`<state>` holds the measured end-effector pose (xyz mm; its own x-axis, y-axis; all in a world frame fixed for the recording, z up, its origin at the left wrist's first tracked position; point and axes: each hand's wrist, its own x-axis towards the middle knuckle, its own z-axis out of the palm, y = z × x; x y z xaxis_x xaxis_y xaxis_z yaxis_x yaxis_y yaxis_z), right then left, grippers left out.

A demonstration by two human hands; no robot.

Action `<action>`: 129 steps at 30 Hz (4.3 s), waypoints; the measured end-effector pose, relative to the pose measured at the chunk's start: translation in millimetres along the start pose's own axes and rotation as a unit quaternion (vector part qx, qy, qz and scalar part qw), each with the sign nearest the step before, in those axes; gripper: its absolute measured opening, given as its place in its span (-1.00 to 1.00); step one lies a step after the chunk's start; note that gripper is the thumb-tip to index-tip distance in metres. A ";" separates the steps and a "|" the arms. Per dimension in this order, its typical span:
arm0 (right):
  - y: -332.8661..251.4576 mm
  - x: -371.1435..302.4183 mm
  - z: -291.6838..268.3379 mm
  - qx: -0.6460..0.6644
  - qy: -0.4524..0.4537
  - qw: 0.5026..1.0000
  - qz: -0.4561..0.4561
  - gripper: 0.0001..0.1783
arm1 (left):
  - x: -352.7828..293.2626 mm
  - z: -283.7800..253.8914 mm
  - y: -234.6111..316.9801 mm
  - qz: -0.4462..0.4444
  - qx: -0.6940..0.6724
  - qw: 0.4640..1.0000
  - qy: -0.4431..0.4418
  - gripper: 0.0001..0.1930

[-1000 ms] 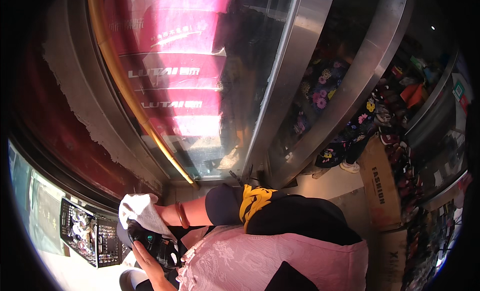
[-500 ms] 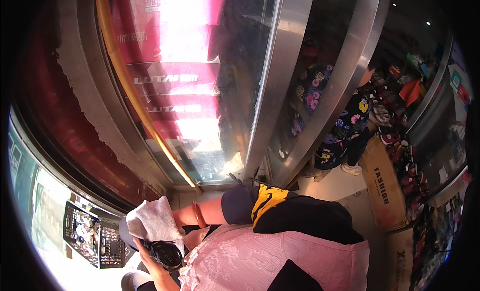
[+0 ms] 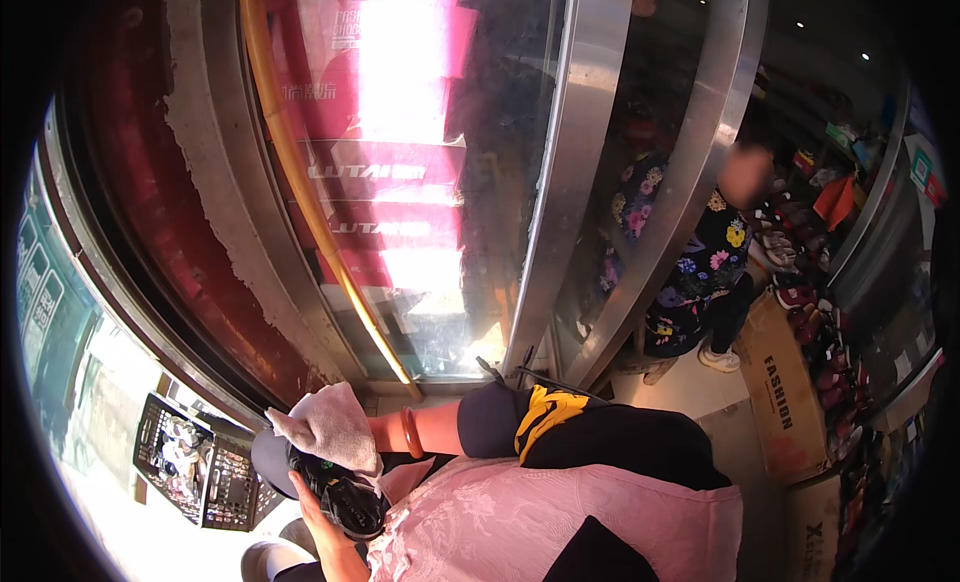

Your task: The person wipes a black shoe with a white cloth, repeatedly dipping the cloth into a metal bowl of water and cleaning the shoe's upper, sole, and strap areas. The person handles the shoe one at a time, turning it over to reach different surfaces.

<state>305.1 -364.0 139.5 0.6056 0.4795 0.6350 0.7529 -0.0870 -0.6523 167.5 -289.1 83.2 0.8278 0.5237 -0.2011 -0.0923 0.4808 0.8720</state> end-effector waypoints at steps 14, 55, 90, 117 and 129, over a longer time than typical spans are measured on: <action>-20.4 13.5 -25.0 0.001 -0.138 0.990 -0.030 -0.62 | -10.1 0.5 9.9 -0.021 -0.099 0.995 0.022 -0.35; 55.3 32.0 42.9 0.025 -0.366 0.886 -0.283 -0.24 | -13.5 -14.7 6.8 -0.147 -0.367 0.918 -0.031 -0.30; 26.2 31.9 51.0 0.102 -0.366 0.888 -0.260 -0.43 | -5.0 -35.1 -6.5 -0.046 -0.479 0.865 -0.143 -0.14; 31.1 29.8 39.0 -0.066 -0.394 0.894 -0.203 -0.60 | 14.2 -59.0 18.1 0.167 -0.296 0.880 0.332 -0.30; 27.8 -40.8 62.3 0.134 -0.473 0.831 -0.260 -0.42 | 17.9 -35.7 32.2 0.202 -0.083 0.837 0.502 -0.31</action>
<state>285.3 -331.6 69.7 -0.3521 0.8749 0.3325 0.6884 0.4828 -0.5413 159.6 -239.1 91.8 -0.1635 0.9540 -0.2512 -0.3971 0.1695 0.9020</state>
